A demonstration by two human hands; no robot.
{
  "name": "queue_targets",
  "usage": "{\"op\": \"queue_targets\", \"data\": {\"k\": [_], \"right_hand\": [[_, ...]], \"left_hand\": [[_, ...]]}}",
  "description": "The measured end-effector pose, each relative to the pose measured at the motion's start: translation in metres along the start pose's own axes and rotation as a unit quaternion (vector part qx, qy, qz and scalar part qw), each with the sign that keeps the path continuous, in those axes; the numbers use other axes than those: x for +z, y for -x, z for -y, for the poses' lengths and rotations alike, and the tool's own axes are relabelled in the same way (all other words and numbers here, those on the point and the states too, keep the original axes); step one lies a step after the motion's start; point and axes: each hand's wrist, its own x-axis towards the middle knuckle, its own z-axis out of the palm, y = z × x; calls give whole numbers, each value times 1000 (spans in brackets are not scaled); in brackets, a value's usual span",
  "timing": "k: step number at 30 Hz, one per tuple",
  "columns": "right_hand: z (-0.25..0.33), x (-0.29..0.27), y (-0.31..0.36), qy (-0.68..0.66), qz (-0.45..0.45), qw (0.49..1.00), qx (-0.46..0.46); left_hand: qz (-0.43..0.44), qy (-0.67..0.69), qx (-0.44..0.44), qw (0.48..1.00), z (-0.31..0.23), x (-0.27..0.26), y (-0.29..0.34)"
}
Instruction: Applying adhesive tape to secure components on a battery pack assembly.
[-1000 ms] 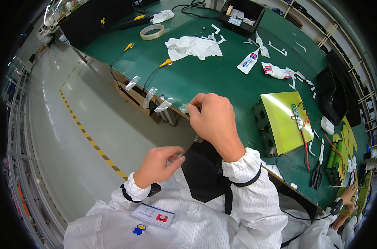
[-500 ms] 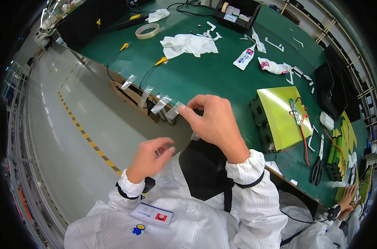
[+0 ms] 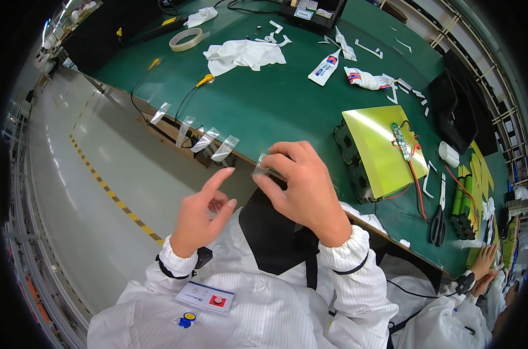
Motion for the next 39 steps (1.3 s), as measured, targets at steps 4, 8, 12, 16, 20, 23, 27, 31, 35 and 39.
{"op": "queue_targets", "data": {"k": [4,8,12,16,20,23,27,31,35,39], "right_hand": [[-4,9,2,-75,-67,993,54],[-7,10,4,-109,-107,986,72],[-8,13,0,-147,-127,975,110],[-6,12,-1,-203,-131,955,173],[-9,14,1,-251,-145,934,211],[-10,15,2,-262,-163,926,216],[-6,19,2,-265,-188,918,227],[3,30,4,-288,-258,900,203],[3,34,0,-293,-293,890,190],[0,30,-8,-271,-296,894,200]], "left_hand": [[25,-97,61,993,-9,14,-14],[33,-218,67,973,-16,21,-21],[40,-260,60,963,-18,17,-20],[49,-293,57,953,-22,16,-21],[40,-303,63,950,-20,18,-20],[47,-312,55,947,-21,17,-19],[44,-312,56,947,-22,17,-19],[46,-316,49,947,-23,18,-18],[48,-317,42,946,-25,19,-18],[50,-319,46,945,-25,19,-19]]}}
